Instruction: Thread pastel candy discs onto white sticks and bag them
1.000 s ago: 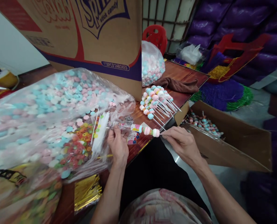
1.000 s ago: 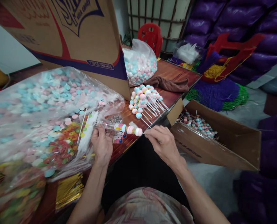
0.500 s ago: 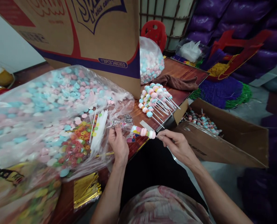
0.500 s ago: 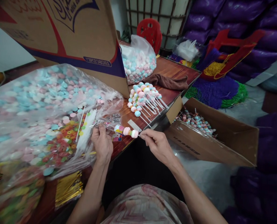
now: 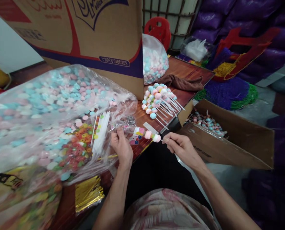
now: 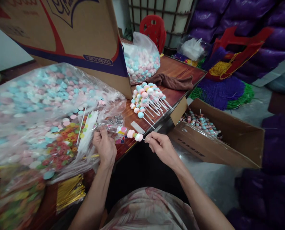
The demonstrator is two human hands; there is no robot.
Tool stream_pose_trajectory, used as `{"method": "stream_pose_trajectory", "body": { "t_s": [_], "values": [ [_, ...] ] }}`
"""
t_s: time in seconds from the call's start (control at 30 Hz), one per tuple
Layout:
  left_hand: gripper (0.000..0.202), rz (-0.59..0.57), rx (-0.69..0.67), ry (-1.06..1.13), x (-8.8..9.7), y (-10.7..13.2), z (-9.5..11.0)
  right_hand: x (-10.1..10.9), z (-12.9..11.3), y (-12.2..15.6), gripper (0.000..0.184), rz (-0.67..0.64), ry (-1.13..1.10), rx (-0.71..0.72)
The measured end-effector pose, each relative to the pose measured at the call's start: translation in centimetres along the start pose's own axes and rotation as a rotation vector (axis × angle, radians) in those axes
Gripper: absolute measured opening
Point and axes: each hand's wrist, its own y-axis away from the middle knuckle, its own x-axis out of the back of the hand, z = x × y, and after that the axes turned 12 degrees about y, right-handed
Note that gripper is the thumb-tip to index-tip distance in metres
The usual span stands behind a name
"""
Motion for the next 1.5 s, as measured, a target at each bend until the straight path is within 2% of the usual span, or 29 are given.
{"method": "stream_pose_trajectory", "body": {
  "t_s": [0.27, 0.37, 0.57, 0.73, 0.8, 0.87, 0.97, 1.13, 1.2, 1.33, 1.4, 1.5],
  "values": [
    [0.037, -0.042, -0.003, -0.040, -0.1, 0.0, -0.2, -0.4, 0.1, -0.3, 0.024, 0.025, 0.005, 0.021],
    [0.039, -0.065, 0.082, 0.074, -0.7, 0.3, 0.7, -0.6, 0.2, -0.1, 0.024, 0.055, 0.086, 0.070],
    [0.042, -0.142, 0.376, 0.309, -2.4, 1.5, 1.8, -2.3, 0.3, 0.0, 0.024, 0.138, 0.263, 0.141],
    [0.037, -0.082, 0.434, 0.418, -3.0, 1.6, 1.4, -4.0, 0.7, 0.6, 0.021, 0.090, 0.327, 0.233],
    [0.037, -0.086, 0.456, 0.449, -3.1, 1.6, 1.3, -4.5, 0.8, 1.2, 0.020, 0.100, 0.304, 0.213],
    [0.038, -0.108, 0.486, 0.458, -3.1, 1.8, 1.3, -5.0, 0.7, 1.6, 0.021, 0.129, 0.217, 0.130],
    [0.037, -0.180, 0.539, 0.438, -3.2, 2.5, 1.1, -6.1, 0.1, 1.4, 0.026, 0.157, 0.017, 0.006],
    [0.032, -0.309, 0.605, 0.440, -2.9, 2.7, 1.1, -6.9, -0.5, 0.4, 0.028, 0.156, -0.190, -0.074],
    [0.030, -0.341, 0.654, 0.427, -2.6, 2.2, 1.5, -6.5, -0.4, 0.5, 0.028, 0.134, -0.196, -0.089],
    [0.030, -0.293, 0.691, 0.406, -2.3, 1.3, 1.9, -5.7, -0.2, 1.1, 0.030, 0.103, -0.119, -0.070],
    [0.029, -0.281, 0.699, 0.425, -2.4, 1.5, 1.8, -6.0, -0.1, 1.0, 0.029, 0.123, -0.076, -0.055],
    [0.028, -0.324, 0.710, 0.443, -2.6, 2.3, 1.3, -7.2, -0.1, 0.4, 0.030, 0.187, -0.039, -0.025]
  ]
}}
